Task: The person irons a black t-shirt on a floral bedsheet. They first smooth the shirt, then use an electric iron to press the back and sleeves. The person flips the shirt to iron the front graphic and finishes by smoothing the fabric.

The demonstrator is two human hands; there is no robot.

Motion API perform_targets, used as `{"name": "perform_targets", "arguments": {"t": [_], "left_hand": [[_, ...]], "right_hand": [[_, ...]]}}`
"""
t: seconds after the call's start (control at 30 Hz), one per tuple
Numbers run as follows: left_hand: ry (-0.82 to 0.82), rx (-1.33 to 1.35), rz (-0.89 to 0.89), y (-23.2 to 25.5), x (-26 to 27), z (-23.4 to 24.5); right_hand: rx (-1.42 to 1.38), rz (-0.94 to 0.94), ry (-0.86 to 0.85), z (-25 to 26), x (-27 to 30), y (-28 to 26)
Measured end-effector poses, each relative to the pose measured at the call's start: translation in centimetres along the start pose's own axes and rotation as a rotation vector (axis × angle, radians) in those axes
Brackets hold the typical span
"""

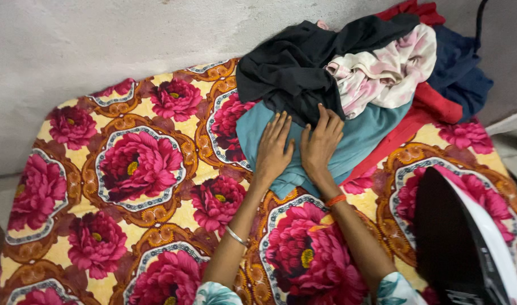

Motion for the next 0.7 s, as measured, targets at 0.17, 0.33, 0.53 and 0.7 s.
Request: {"name": "perform_targets", "arguments": {"t": [0.17, 0.33, 0.53, 0.7], "left_hand": [[0.001, -0.011, -0.028, 0.4, -0.1, 0.4], [0.033, 0.009, -0.055, -0.1, 0.3, 0.2], [0.126, 0.084, -0.066, -1.4, 0.6, -0.4], [0.219, 0.182, 0.028, -3.1, 1.5, -2.2]], "right_hand": [[-0.04, -0.073, -0.013, -0.3, 0.1, 0.2], [0.155, 0.068, -0.005, -0.8, 0.6, -0.1], [0.121, 0.099, 0.06, -0.9, 1.4, 0.4], [0.014, 0.089, 0.009, 1.0, 2.1, -1.8]]}}
Point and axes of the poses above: each hand's wrist, its own x-axis away from the middle knuckle, its own z-axis out of the back of the hand, y = z × x, the point moved 4 cm from there along -x, towards the middle knuckle, and after that the axes turned 6 degrees about y, right-handed, at the moved point
